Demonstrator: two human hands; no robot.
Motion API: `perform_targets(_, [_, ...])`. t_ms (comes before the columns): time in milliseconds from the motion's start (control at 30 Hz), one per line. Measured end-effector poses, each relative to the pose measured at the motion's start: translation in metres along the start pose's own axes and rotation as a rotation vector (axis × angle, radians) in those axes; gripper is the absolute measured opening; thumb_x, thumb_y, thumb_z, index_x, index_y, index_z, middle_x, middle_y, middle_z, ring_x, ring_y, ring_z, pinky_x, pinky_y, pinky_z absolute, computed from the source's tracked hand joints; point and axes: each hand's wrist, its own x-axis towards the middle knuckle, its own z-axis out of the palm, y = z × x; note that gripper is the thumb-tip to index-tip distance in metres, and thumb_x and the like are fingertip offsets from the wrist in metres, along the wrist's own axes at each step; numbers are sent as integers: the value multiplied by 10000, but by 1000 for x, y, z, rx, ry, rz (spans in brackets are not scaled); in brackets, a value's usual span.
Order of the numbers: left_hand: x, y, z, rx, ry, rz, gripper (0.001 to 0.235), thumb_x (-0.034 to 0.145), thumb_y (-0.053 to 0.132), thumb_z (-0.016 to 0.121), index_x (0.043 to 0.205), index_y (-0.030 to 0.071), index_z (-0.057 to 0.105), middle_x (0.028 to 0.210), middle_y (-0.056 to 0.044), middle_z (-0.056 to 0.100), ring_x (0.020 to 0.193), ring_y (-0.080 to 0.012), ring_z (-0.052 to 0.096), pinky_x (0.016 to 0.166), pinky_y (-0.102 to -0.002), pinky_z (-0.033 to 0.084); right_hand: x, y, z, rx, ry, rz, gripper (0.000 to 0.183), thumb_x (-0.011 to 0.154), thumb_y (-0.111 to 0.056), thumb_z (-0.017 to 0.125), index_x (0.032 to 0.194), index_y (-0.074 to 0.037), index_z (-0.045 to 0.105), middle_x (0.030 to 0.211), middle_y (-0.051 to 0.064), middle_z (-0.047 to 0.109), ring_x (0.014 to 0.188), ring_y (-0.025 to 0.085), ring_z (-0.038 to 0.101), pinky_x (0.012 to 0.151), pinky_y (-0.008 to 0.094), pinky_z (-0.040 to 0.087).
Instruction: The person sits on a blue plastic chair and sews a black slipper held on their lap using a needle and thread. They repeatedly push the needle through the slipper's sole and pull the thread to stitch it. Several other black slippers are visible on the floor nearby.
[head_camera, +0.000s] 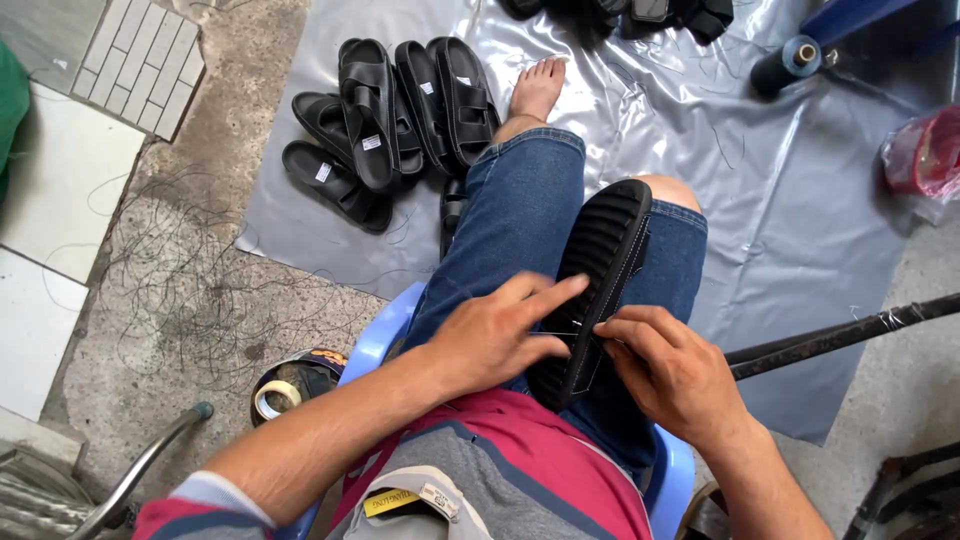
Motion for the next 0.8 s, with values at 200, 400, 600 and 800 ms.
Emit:
perform_targets(200, [-15, -3, -36, -25, -178, -264, 106, 779, 271, 607, 842, 199, 653, 784, -15, 641, 761, -248, 653, 630, -349, 520, 8, -19, -17, 37, 28, -26, 162, 765, -114, 623, 899, -195, 665, 902, -50, 671, 782, 172, 651, 638, 290, 522])
perform_targets(400, [-11, 18, -20, -1111, -149, -285, 129, 792, 88, 640, 882, -3, 632, 1176, -179, 556, 841, -221, 663, 498, -201, 554, 9, -14, -20, 131, -22, 15, 174, 764, -96, 610, 897, -191, 669, 901, -46, 687, 781, 191, 659, 633, 316, 534])
perform_targets(600, [11, 3, -2, -213, 100, -25, 220, 795, 116, 630, 1014, 116, 616, 808, -80, 643, 811, -286, 665, 659, -372, 549, 14, -16, -28, 238, -92, 88, 207, 724, -46, 642, 894, -148, 702, 841, 18, 712, 773, 224, 691, 640, 332, 548])
perform_targets(800, [11, 6, 10, 84, -70, -109, 272, 780, 207, 574, 1030, 224, 471, 766, 16, 633, 721, -250, 665, 569, -375, 534, 11, -12, -18, 189, -24, 62, 183, 753, -104, 641, 903, -199, 685, 875, -26, 701, 782, 191, 680, 638, 323, 543])
